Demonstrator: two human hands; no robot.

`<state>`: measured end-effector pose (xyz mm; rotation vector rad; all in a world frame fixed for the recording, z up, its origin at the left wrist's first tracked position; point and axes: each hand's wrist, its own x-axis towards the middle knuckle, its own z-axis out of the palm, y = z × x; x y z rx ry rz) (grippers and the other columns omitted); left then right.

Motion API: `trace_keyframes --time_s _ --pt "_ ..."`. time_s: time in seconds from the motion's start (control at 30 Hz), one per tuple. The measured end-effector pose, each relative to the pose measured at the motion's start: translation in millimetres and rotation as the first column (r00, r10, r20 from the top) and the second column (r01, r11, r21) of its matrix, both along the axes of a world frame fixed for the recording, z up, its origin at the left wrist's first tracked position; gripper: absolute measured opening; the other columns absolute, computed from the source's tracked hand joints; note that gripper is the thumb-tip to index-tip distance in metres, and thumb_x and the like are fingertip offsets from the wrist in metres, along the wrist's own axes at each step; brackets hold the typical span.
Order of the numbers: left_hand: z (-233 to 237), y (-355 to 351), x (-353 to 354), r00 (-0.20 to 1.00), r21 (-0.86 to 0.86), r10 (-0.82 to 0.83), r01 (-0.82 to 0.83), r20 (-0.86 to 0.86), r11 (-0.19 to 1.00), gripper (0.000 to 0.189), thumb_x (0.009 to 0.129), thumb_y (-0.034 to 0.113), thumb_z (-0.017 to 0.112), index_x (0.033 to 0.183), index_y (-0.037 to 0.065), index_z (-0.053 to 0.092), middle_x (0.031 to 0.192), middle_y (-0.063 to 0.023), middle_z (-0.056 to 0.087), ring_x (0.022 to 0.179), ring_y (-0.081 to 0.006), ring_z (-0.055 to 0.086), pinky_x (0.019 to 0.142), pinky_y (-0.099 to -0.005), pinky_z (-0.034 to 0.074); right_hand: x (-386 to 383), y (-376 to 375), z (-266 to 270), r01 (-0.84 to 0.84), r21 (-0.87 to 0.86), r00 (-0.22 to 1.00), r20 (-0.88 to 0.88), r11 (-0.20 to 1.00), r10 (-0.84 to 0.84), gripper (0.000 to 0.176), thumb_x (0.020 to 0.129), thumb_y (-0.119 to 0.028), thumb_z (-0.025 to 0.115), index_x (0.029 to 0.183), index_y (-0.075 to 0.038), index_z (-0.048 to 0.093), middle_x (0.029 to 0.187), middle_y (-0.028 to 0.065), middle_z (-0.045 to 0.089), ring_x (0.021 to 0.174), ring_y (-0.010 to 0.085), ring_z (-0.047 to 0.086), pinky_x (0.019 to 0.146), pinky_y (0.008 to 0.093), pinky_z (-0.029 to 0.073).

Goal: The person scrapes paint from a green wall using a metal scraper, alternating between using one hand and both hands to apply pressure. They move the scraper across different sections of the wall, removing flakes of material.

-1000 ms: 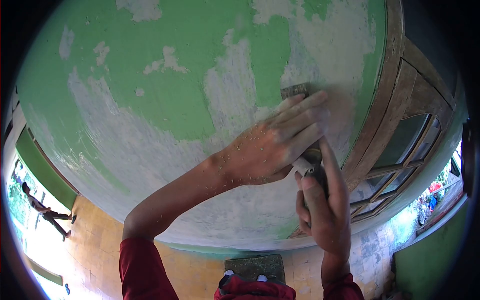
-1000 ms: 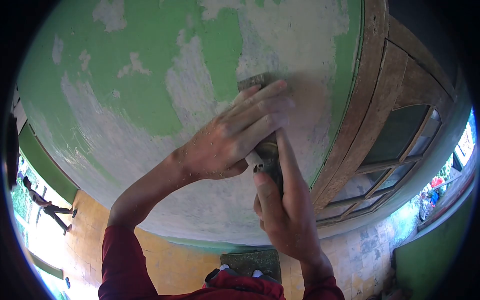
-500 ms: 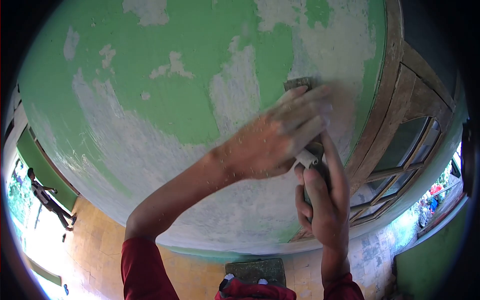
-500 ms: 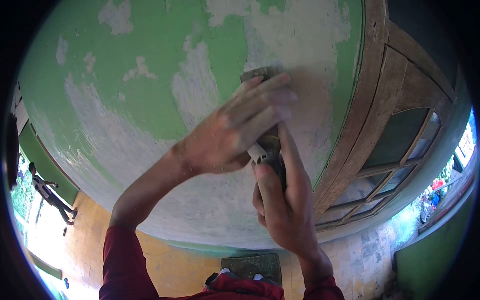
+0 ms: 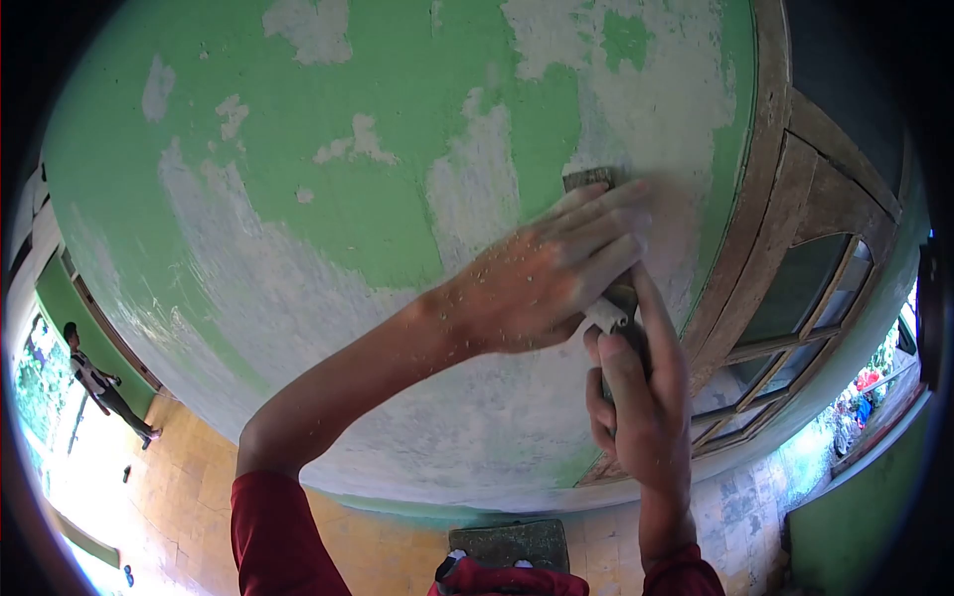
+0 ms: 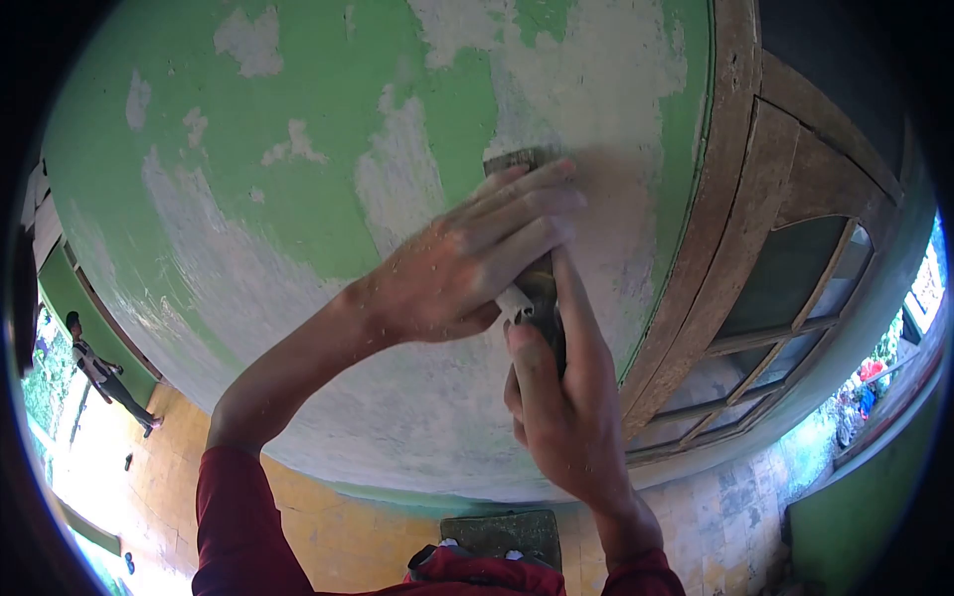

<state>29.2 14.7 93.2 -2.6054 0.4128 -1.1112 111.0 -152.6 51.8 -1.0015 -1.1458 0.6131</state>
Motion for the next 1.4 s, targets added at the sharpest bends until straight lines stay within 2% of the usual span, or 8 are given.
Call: trace_keyframes --time_s 0.13,0.3,0.47,0.53,0.97,1.07,1.17,1.4 --pt "3.9 -3.8 1.9 1.0 -0.049 -0.004 0.004 0.0 0.999 0.045 0.072 -0.006 0.068 0.116 -0.004 0.057 0.138 -0.022 0.057 0.147 -0.0422 0.039 0.12 -0.0603 0.036 2.5 0.4 -3.0 0.016 -0.014 1.0 -0.012 1.0 -0.016 0.065 0.104 -0.009 0.044 0.163 -0.001 0.019 0.081 0.0012 0.054 0.051 0.0032 0.042 0.041 0.0222 0.034" --pt "5.6 4.7 9.1 0.997 0.043 0.003 -0.006 0.083 0.999 0.046 0.071 -0.008 0.068 0.115 -0.003 0.057 0.139 -0.0208 0.057 0.146 -0.0409 0.041 0.122 -0.0606 0.034 5.5 5.1 4.0 0.005 0.015 1.0 -0.003 1.0 -0.005 0.065 0.104 -0.011 0.045 0.163 -0.002 0.02 0.08 0.0 0.052 0.051 0.0031 0.043 0.041 0.0222 0.035" --pt "6.7 -0.5 -0.1 0.999 0.035 0.041 -0.042 0.013 0.999 0.046 0.074 -0.006 0.069 0.118 -0.003 0.056 0.141 -0.0213 0.056 0.145 -0.0414 0.043 0.121 -0.0589 0.036 -0.4 2.8 -4.3 0.028 0.012 1.0 0.01 1.0 -0.028 0.064 0.104 -0.01 0.044 0.163 -0.002 0.02 0.08 0.0012 0.053 0.051 0.0035 0.044 0.041 0.0221 0.035" --pt "7.8 -1.9 -1.4 0.999 0.032 0.031 -0.03 -0.037 0.999 0.046 0.075 -0.005 0.07 0.118 -0.003 0.056 0.141 -0.0216 0.056 0.144 -0.0418 0.043 0.121 -0.0581 0.037 -0.6 2.1 -10.2 0.062 0.013 0.998 -0.03 0.998 -0.061 0.064 0.103 -0.016 0.049 0.162 -0.007 0.026 0.091 0.0026 0.055 0.049 0.0006 0.04 0.034 0.0185 0.028" --pt "15.8 -0.7 6.6 0.995 0.096 0.05 -0.058 0.084 0.994 0.042 0.077 -0.002 0.07 0.117 -0.003 0.057 0.14 -0.0213 0.057 0.142 -0.0421 0.046 0.119 -0.0548 0.04 1.8 7.7 -2.4 0.106 0.068 0.994 0.02 0.992 -0.107 0.063 0.102 -0.014 0.047 0.162 -0.007 0.028 0.095 0.0046 0.059 0.049 0.0007 0.04 0.036 0.0187 0.029" --pt "13.8 -3.7 2.7 0.999 0.09 0.043 -0.043 -0.001 0.995 0.043 0.077 -0.002 0.07 0.117 -0.003 0.057 0.14 -0.0218 0.056 0.142 -0.0422 0.046 0.12 -0.0549 0.039 -2.0 4.3 -6.7 0.133 0.066 0.991 0.005 0.989 -0.133 0.063 0.101 -0.013 0.047 0.161 -0.006 0.029 0.093 0.0039 0.059 0.049 0.0004 0.04 0.036 0.0188 0.029" --pt "19.2 -3.4 8.2 0.998 0.019 -0.004 0.003 0.057 1.0 0.042 0.076 -0.004 0.069 0.117 -0.003 0.057 0.141 -0.0226 0.056 0.144 -0.0426 0.043 0.121 -0.0548 0.037 1.7 3.7 0.8 0.149 0.053 0.986 0.07 0.987 -0.153 0.063 0.101 -0.014 0.048 0.161 -0.005 0.03 0.091 0.0031 0.058 0.049 0.0003 0.039 0.037 0.0183 0.029" --pt "26.2 3.2 15.2 0.994 0.092 -0.002 -0.008 0.108 0.996 0.04 0.079 -0.009 0.062 0.118 -0.004 0.055 0.14 -0.0245 0.056 0.144 -0.0448 0.042 0.121 -0.0575 0.036 8.9 14.2 4.1 0.165 0.111 0.981 0.087 0.98 -0.175 0.062 0.102 -0.015 0.049 0.161 -0.008 0.031 0.09 0.0019 0.057 0.049 0.0002 0.039 0.037 0.0183 0.028"
